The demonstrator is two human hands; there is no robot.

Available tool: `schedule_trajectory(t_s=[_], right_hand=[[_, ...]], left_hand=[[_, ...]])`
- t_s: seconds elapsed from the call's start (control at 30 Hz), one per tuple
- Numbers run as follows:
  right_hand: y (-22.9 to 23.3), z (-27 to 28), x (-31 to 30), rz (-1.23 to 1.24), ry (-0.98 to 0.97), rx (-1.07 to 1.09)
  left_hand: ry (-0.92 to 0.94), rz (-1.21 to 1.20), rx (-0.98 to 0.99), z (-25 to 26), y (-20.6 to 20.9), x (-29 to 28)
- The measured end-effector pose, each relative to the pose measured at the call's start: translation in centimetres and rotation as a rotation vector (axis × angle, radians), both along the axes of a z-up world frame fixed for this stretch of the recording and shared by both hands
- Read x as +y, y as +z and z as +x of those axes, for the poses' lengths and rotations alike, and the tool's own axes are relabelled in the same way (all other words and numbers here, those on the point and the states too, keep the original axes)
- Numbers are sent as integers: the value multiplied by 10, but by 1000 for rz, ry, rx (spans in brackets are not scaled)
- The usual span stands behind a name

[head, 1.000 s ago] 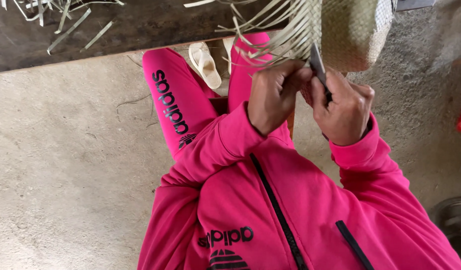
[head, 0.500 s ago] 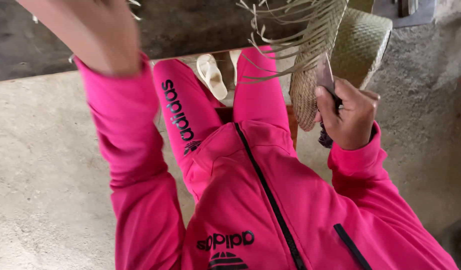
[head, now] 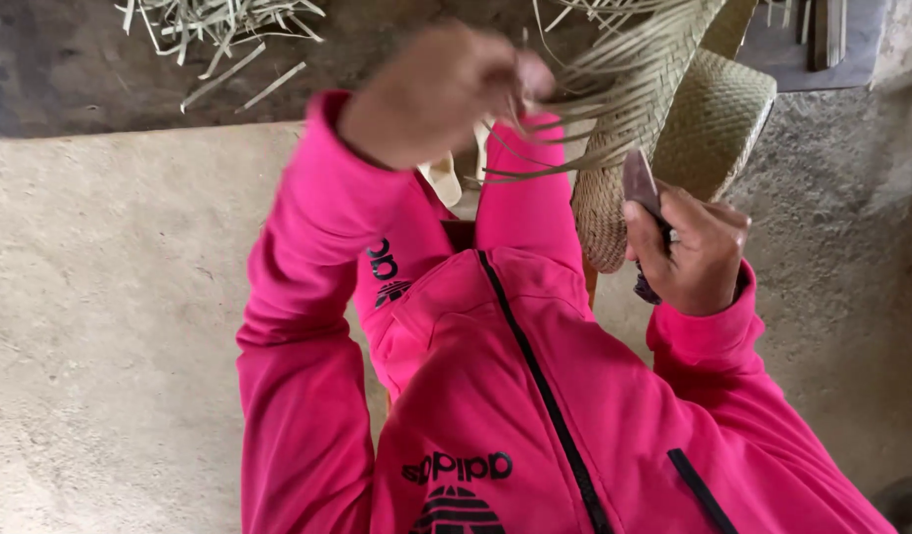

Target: Trimming excess straw from the brim of a woven hat using a knife

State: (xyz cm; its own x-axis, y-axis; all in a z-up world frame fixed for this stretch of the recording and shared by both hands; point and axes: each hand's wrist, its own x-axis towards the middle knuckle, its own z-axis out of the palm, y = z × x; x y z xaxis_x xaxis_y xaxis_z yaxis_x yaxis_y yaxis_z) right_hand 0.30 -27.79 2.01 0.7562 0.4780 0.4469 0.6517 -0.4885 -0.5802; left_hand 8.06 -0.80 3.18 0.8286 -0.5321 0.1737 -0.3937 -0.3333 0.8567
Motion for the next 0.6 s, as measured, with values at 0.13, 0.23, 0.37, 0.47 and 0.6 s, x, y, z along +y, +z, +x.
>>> schedule_trajectory(t_s=[0.13, 0.23, 0.37, 0.47, 0.6], right_hand=[[0, 3, 0, -64, 68, -232], [8, 3, 6, -93, 130, -240], [18, 10, 15, -130, 270, -320], [26, 18, 18, -176, 320, -415], [37, 14, 28, -215, 257, -446]], left_hand=[[-213, 197, 304, -6, -20, -39], [-230, -151, 305, -12, -15, -48], [-154, -383, 335, -33, -18, -31], [-53, -500, 271, -58, -8, -20], [154, -426, -89, -97, 31, -17]])
